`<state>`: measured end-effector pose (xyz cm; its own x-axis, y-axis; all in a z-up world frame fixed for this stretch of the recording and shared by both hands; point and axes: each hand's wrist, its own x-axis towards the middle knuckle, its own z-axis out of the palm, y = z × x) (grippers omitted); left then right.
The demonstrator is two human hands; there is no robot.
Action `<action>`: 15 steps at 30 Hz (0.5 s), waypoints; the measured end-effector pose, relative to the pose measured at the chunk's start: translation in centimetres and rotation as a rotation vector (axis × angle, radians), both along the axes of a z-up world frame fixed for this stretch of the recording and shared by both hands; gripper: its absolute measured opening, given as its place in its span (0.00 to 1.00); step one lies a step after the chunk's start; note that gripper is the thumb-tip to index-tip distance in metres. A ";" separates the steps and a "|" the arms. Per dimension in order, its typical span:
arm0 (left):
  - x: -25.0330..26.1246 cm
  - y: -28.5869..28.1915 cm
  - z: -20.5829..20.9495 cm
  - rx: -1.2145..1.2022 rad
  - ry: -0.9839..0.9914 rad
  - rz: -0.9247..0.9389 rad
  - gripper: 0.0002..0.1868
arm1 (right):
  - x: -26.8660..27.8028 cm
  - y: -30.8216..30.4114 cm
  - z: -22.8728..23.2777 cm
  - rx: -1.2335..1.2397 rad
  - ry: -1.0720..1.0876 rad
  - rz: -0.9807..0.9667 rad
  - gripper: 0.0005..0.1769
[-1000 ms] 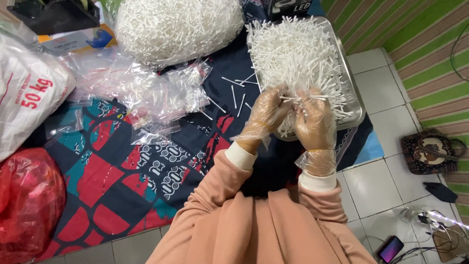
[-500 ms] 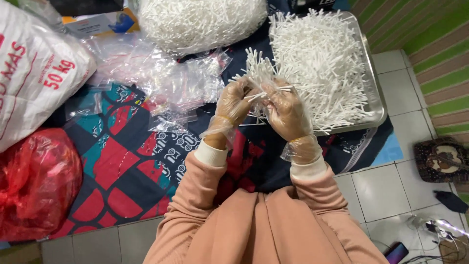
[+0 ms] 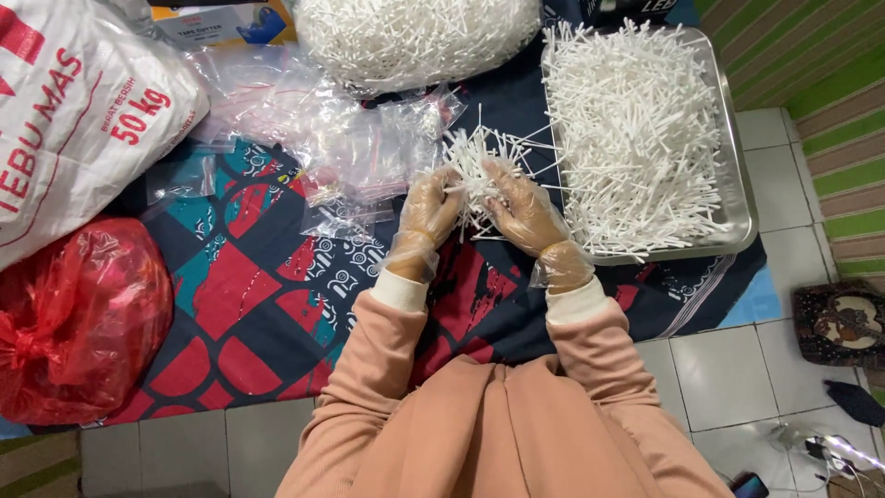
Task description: Manually counting and packaging cotton swabs into small resealable plastic bags.
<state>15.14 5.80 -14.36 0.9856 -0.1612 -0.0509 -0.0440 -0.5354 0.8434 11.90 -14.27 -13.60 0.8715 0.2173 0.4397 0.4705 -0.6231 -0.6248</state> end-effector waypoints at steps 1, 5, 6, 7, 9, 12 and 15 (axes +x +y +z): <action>-0.4 0.0 1.2 0.001 0.000 0.000 0.13 | -0.2 -0.1 0.9 0.001 0.000 0.000 0.30; -2.2 0.4 4.2 0.201 -0.071 -0.028 0.21 | -1.3 -0.9 3.7 -0.066 0.029 0.049 0.32; -2.4 0.5 4.6 0.268 -0.083 -0.045 0.23 | -1.4 -1.2 4.3 -0.087 0.005 0.065 0.31; -2.7 0.7 5.1 0.270 -0.084 -0.044 0.23 | -1.6 -1.5 4.7 -0.086 0.004 0.066 0.31; -3.2 1.1 6.0 0.230 -0.280 -0.017 0.22 | -2.1 -2.0 5.5 -0.131 -0.052 0.032 0.29; -3.8 0.8 4.2 0.280 -0.472 0.058 0.22 | -1.8 -2.7 3.6 -0.125 -0.143 -0.018 0.25; -4.6 0.5 3.8 0.188 -0.551 0.062 0.23 | -2.6 -2.0 3.9 -0.107 -0.188 -0.059 0.23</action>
